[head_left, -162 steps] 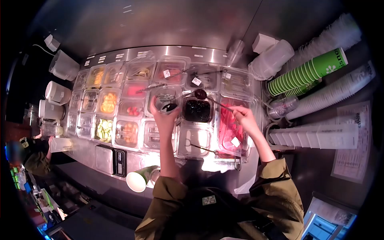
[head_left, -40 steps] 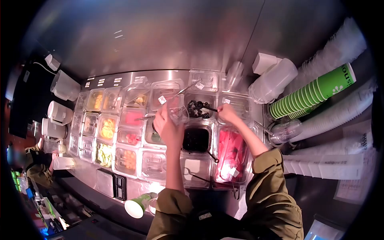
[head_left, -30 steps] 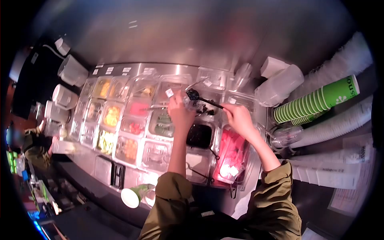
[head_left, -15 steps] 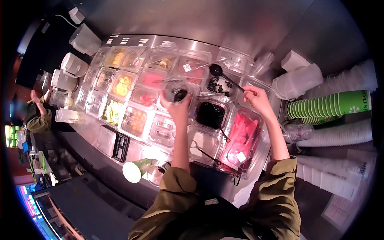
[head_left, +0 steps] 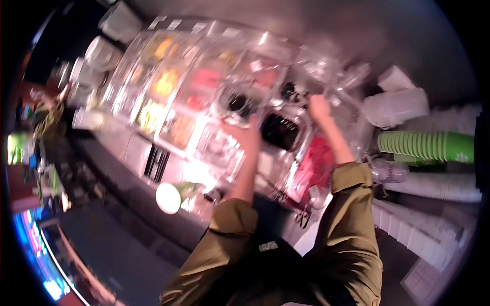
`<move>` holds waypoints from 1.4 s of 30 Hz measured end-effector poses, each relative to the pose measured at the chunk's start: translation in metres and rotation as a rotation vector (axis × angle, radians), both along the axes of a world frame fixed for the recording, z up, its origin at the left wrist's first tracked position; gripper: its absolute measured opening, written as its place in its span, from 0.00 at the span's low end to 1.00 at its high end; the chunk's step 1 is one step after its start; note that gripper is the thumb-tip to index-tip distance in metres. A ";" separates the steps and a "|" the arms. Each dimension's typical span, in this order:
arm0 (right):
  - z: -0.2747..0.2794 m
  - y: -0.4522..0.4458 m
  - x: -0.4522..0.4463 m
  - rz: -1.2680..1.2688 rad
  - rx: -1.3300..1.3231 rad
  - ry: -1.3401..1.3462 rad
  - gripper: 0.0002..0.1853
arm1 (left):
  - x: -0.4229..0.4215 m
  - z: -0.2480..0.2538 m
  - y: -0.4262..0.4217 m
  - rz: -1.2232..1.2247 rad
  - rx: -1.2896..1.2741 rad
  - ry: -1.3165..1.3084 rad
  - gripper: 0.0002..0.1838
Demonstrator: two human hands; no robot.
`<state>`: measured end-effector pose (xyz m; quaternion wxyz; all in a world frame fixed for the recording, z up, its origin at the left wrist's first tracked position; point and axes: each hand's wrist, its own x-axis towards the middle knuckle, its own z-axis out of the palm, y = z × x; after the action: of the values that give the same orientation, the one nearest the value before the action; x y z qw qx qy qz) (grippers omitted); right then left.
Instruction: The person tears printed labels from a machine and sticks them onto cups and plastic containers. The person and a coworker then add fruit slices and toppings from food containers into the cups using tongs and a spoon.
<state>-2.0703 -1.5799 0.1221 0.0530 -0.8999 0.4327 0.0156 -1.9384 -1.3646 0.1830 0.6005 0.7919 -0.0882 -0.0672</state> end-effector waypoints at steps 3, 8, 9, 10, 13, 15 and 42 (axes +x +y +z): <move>0.013 0.003 0.003 0.082 0.053 -0.024 0.16 | -0.090 0.102 0.060 -0.479 -0.121 0.096 0.43; 0.025 -0.005 -0.003 0.048 0.265 -0.029 0.15 | -0.104 0.111 0.209 -1.325 0.017 0.374 0.13; 0.028 -0.004 -0.002 0.000 0.304 -0.036 0.15 | -0.095 0.102 0.236 -1.083 0.129 0.692 0.08; 0.007 -0.010 -0.005 -0.044 0.368 -0.149 0.16 | -0.088 0.082 0.268 -0.853 0.186 0.678 0.05; 0.003 -0.006 0.002 -0.161 0.376 -0.184 0.17 | -0.063 0.041 0.326 -0.348 0.468 0.419 0.21; -0.005 -0.007 0.000 -0.278 0.481 -0.280 0.15 | -0.051 0.010 0.337 -0.203 0.338 0.285 0.35; 0.016 0.023 -0.064 -0.505 0.445 -0.695 0.10 | -0.014 0.100 0.064 -0.634 -0.110 -0.255 0.46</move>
<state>-2.1347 -1.5569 0.1382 0.3876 -0.6856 0.5804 -0.2071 -1.9520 -1.3003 0.2834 0.5756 0.6937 -0.4076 -0.1459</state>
